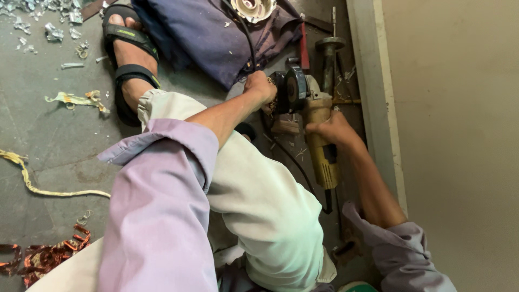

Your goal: The person sits on the workshop floor and uses an angle grinder to grind metal components, producing sparks as the disc contacts the parts. They hold each piece steady with one hand while guiding the grinder with the other, working through several copper and steel parts laid out on the floor.

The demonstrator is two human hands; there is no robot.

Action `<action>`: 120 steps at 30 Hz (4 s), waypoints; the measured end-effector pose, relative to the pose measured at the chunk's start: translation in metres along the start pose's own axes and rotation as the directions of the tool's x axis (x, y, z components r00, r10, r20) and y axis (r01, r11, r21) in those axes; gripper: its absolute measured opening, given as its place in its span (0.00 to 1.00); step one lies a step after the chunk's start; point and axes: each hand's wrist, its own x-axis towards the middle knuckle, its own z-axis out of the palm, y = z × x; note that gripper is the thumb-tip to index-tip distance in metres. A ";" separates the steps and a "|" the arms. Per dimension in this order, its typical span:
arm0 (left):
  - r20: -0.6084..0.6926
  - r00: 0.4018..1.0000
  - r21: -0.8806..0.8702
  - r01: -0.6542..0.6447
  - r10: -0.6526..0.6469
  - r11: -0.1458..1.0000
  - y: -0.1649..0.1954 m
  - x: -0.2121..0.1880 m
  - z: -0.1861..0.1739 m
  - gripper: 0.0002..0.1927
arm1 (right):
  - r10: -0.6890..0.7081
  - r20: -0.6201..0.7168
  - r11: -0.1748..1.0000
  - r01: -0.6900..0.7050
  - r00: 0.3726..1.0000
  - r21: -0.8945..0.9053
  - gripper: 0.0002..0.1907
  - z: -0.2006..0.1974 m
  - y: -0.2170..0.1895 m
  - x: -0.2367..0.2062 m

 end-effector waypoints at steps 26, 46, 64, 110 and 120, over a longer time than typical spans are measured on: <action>-0.021 1.000 0.018 0.013 -0.013 1.000 -0.001 0.007 0.003 0.15 | 0.056 -0.020 0.996 -0.057 0.998 -0.068 0.24 0.006 0.003 -0.019; -0.047 0.997 0.036 -0.057 0.059 0.998 0.006 -0.002 -0.002 0.17 | 0.042 -0.019 0.999 -0.042 0.999 0.011 0.30 0.010 0.023 -0.016; 0.045 0.999 -0.110 0.016 -0.012 0.994 0.013 -0.017 -0.017 0.16 | 0.018 -0.017 0.995 -0.016 1.000 0.096 0.34 0.017 0.032 -0.029; 0.062 0.998 -0.086 0.025 -0.020 0.996 0.019 -0.022 -0.022 0.17 | -0.005 -0.085 0.999 0.009 0.996 0.053 0.30 0.031 0.057 -0.035; 0.036 0.999 -0.075 -0.016 0.018 0.997 0.013 -0.009 -0.015 0.16 | -0.069 -0.096 0.991 0.079 0.993 0.106 0.31 0.037 0.064 -0.039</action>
